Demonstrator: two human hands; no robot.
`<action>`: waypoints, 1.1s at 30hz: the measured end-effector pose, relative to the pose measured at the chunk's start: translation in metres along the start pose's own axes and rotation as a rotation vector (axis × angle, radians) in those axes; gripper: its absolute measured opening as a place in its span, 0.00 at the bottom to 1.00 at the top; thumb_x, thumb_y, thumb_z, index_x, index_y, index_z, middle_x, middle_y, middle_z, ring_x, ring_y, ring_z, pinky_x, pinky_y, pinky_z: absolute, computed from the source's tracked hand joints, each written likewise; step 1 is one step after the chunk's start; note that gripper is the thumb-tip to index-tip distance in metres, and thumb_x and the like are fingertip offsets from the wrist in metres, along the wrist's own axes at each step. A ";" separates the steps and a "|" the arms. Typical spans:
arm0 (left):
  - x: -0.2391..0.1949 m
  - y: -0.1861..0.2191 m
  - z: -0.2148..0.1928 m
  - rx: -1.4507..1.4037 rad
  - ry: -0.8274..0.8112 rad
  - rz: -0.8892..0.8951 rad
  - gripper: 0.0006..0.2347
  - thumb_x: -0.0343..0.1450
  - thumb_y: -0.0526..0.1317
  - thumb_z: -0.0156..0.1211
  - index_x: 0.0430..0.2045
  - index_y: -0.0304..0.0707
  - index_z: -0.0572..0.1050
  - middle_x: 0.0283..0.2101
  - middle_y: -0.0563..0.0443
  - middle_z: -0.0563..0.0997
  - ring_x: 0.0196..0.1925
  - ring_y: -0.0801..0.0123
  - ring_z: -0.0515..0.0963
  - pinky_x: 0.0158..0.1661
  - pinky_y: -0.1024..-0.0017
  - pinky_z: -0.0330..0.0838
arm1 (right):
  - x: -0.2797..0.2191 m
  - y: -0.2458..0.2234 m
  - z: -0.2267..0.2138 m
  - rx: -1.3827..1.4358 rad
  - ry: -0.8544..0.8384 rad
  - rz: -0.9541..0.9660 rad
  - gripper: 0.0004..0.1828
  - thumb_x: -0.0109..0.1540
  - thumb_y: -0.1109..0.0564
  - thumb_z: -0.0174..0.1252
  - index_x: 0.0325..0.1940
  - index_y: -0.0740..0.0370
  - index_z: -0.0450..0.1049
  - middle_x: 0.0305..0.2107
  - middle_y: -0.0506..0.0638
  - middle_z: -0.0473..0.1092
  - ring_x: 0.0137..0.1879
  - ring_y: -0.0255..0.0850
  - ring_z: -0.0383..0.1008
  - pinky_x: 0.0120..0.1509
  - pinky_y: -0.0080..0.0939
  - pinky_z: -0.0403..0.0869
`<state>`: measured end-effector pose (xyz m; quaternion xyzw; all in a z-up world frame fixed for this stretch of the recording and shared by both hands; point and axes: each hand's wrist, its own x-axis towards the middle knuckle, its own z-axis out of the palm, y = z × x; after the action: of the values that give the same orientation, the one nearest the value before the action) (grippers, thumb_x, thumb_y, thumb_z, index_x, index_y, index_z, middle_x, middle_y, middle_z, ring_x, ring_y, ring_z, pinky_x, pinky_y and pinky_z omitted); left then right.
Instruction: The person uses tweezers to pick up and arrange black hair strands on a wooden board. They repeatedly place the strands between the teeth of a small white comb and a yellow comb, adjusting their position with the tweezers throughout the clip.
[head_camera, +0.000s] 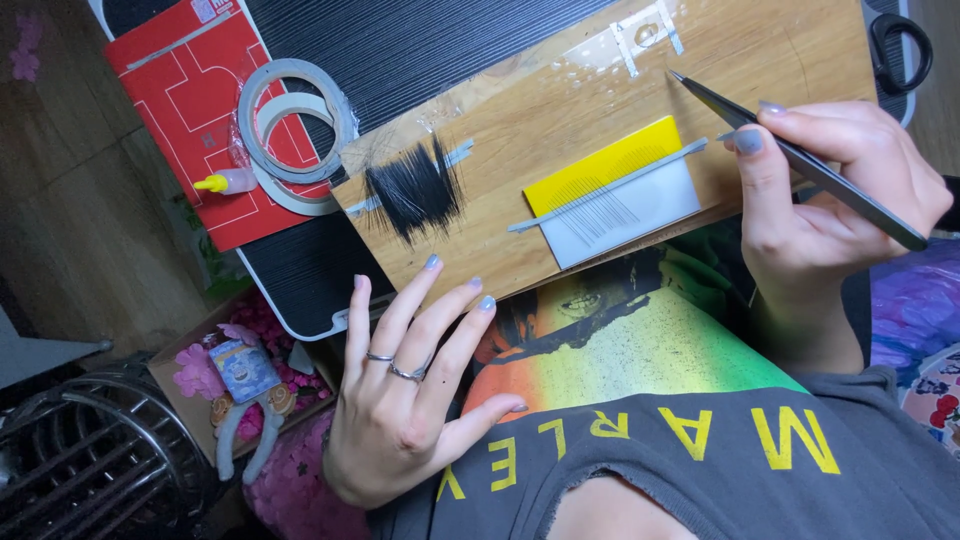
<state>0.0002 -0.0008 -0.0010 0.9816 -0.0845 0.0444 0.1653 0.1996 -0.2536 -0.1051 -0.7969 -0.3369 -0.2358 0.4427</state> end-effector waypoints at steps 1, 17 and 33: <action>0.000 0.000 0.000 0.000 0.000 0.000 0.28 0.68 0.57 0.73 0.54 0.35 0.74 0.60 0.43 0.77 0.67 0.43 0.74 0.66 0.31 0.56 | 0.000 -0.001 -0.001 0.000 0.000 0.000 0.07 0.75 0.75 0.69 0.46 0.87 0.80 0.40 0.74 0.78 0.44 0.65 0.78 0.54 0.58 0.75; 0.003 0.001 0.003 -0.002 -0.010 0.021 0.30 0.67 0.59 0.75 0.55 0.35 0.74 0.60 0.43 0.77 0.68 0.44 0.72 0.66 0.31 0.55 | -0.014 -0.013 -0.036 0.241 -0.083 -0.005 0.06 0.72 0.74 0.59 0.46 0.85 0.69 0.36 0.75 0.72 0.42 0.66 0.77 0.52 0.59 0.74; 0.032 0.008 0.039 0.136 -0.158 0.016 0.36 0.65 0.61 0.80 0.65 0.49 0.71 0.74 0.37 0.57 0.76 0.36 0.53 0.65 0.19 0.47 | -0.023 -0.009 -0.030 0.627 -0.559 -0.038 0.13 0.72 0.62 0.45 0.62 0.64 0.60 0.48 0.74 0.74 0.55 0.63 0.82 0.72 0.72 0.83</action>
<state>0.0323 -0.0262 -0.0314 0.9903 -0.1019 -0.0262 0.0907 0.1756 -0.2834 -0.1013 -0.6504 -0.5141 0.0953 0.5510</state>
